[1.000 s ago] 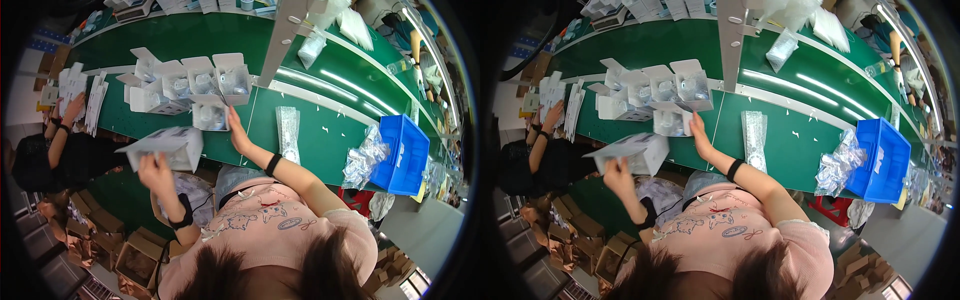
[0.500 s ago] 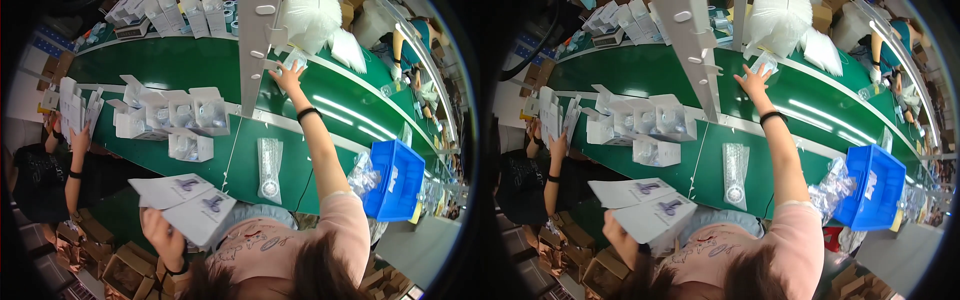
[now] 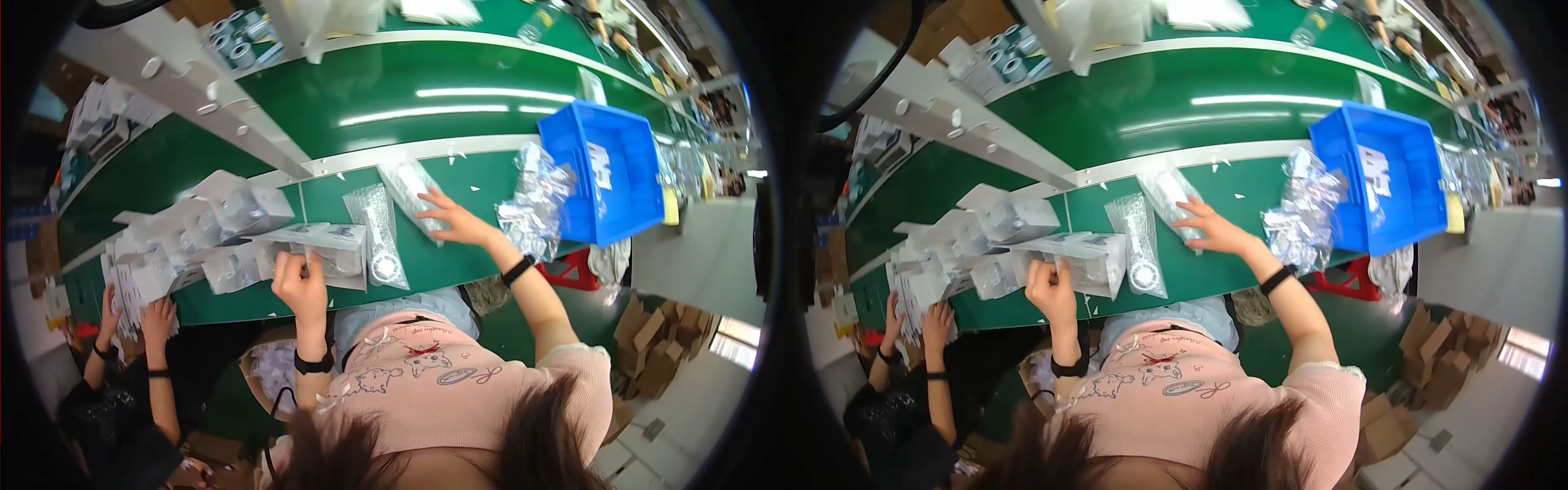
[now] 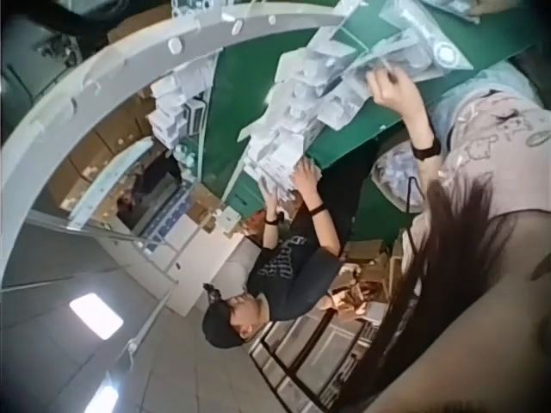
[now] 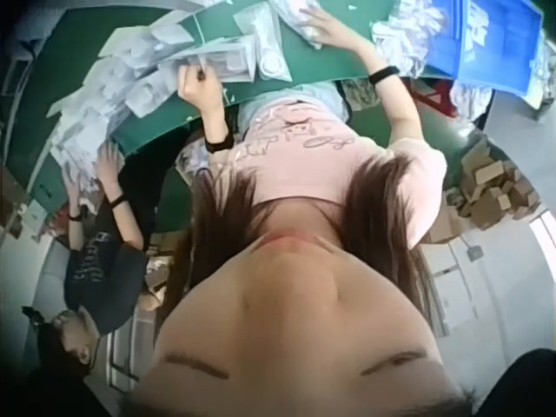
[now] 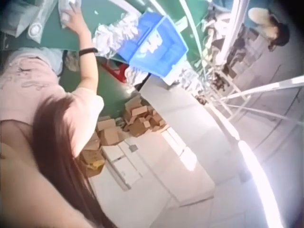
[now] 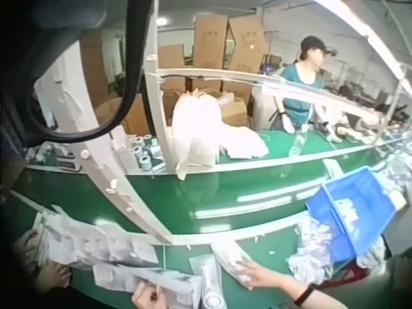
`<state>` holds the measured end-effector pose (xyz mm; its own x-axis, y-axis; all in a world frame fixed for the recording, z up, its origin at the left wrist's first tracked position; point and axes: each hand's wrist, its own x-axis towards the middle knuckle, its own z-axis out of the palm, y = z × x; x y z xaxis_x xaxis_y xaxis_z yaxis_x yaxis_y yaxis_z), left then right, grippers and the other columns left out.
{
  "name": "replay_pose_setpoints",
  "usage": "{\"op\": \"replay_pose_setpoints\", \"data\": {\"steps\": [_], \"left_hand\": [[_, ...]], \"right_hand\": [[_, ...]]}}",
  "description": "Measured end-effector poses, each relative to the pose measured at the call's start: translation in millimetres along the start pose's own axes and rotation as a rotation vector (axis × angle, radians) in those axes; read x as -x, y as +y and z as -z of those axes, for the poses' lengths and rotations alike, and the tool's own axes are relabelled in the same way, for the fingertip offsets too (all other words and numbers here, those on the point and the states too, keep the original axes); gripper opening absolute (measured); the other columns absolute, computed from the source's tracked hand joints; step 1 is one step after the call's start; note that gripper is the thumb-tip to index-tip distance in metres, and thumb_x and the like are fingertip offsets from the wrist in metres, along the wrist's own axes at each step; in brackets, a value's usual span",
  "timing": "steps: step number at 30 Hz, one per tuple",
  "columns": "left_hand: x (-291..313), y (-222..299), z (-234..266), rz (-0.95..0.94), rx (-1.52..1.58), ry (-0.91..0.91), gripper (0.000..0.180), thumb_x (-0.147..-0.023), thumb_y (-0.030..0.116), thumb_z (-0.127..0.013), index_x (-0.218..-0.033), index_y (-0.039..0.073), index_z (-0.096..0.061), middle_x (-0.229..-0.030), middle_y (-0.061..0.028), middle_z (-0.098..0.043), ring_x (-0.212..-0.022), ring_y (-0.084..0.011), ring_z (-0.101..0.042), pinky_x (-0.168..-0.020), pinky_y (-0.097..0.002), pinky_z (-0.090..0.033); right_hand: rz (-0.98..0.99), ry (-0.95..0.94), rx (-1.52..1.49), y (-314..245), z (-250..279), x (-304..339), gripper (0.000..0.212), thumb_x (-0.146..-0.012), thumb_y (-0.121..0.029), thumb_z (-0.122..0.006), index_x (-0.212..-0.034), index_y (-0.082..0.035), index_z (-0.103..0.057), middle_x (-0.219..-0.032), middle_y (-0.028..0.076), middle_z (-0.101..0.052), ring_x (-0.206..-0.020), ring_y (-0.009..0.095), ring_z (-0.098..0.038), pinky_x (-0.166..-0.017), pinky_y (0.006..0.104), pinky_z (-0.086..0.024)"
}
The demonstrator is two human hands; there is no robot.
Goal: The person packages items by hand, placing a wrapped device and a manual into a white box before folding it closed. They repeat this process for several boxes, occasionally moving materials aside to reach more components.
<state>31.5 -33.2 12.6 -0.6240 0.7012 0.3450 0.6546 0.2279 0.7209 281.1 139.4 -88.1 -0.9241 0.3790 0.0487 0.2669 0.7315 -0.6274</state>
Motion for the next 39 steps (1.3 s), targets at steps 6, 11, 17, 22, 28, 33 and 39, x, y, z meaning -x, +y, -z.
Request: {"op": "replay_pose_setpoints", "data": {"steps": [6,11,17,22,28,33,39], "left_hand": [[-9,-6,-44,-0.041,0.048,-0.02,0.019,-0.067,0.002,-0.063,-0.061,-0.002,-0.045,-0.058,-0.0068,-0.039,-0.047,-0.0177,-0.036,-0.045,-0.029,-0.031],[-16,0,-45,-0.061,-0.084,-0.158,0.015,-0.069,0.006,-0.063,-0.07,-0.001,-0.049,-0.065,-0.0074,-0.044,-0.052,-0.0185,-0.042,-0.049,-0.0295,-0.035],[-19,9,-30,-0.103,-0.005,-0.249,0.017,-0.07,0.007,-0.064,-0.081,0.0,-0.053,-0.078,-0.0077,-0.051,-0.059,-0.0195,-0.048,-0.055,-0.0297,-0.039],[-21,7,-16,-0.136,0.123,-0.232,0.024,-0.068,0.007,-0.066,-0.088,0.001,-0.055,-0.092,-0.0092,-0.053,-0.081,-0.0227,-0.052,-0.072,-0.0301,-0.042],[-38,-5,7,-0.157,0.056,-0.219,0.031,-0.063,0.008,-0.069,-0.091,0.005,-0.056,-0.111,-0.0114,-0.046,-0.105,-0.0287,-0.043,-0.09,-0.0347,-0.035],[-36,-3,12,-0.209,-0.01,-0.341,0.036,-0.059,0.01,-0.073,-0.091,0.009,-0.057,-0.122,-0.0134,-0.034,-0.111,-0.0321,-0.036,-0.093,-0.0386,-0.031],[-40,-33,16,-0.111,0.127,-0.357,0.04,-0.055,0.011,-0.076,-0.09,0.006,-0.057,-0.126,-0.013,-0.031,-0.117,-0.0328,-0.032,-0.093,-0.0421,-0.031]], "right_hand": [[-0.594,0.725,0.303,35,28,118,0.044,-0.067,-0.006,-0.06,-0.11,-0.005,-0.051,-0.116,0.017,-0.046,-0.112,0.034,-0.038,-0.095,0.0424,-0.031],[-1.337,0.351,0.454,59,79,141,0.046,-0.067,-0.006,-0.062,-0.112,-0.004,-0.05,-0.103,0.014,-0.054,-0.095,0.035,-0.049,-0.088,0.042,-0.037],[-0.586,0.584,0.179,70,82,124,0.025,-0.072,-0.004,-0.058,-0.097,-0.001,-0.057,-0.091,0.013,-0.058,-0.084,0.032,-0.054,-0.079,0.0397,-0.042],[-0.234,0.776,0.389,41,85,75,0.009,-0.08,-0.004,-0.05,-0.087,0.0,-0.055,-0.079,0.011,-0.056,-0.07,0.026,-0.055,-0.069,0.0356,-0.046],[-0.317,1.054,-0.982,-44,86,10,0.019,-0.09,-0.022,-0.04,-0.097,-0.005,-0.047,-0.067,0.003,-0.04,-0.062,0.018,-0.048,-0.07,0.0363,-0.048],[-0.052,0.583,-1.568,-127,74,-50,0.03,-0.081,-0.022,-0.051,-0.106,-0.007,-0.041,-0.078,0.003,-0.04,-0.075,0.016,-0.048,-0.073,0.0357,-0.047],[-0.192,0.635,-1.276,-161,42,-90,0.049,-0.068,0.003,-0.054,-0.112,-0.006,-0.036,-0.086,0.004,-0.043,-0.081,0.017,-0.049,-0.078,0.0307,-0.043]]}}
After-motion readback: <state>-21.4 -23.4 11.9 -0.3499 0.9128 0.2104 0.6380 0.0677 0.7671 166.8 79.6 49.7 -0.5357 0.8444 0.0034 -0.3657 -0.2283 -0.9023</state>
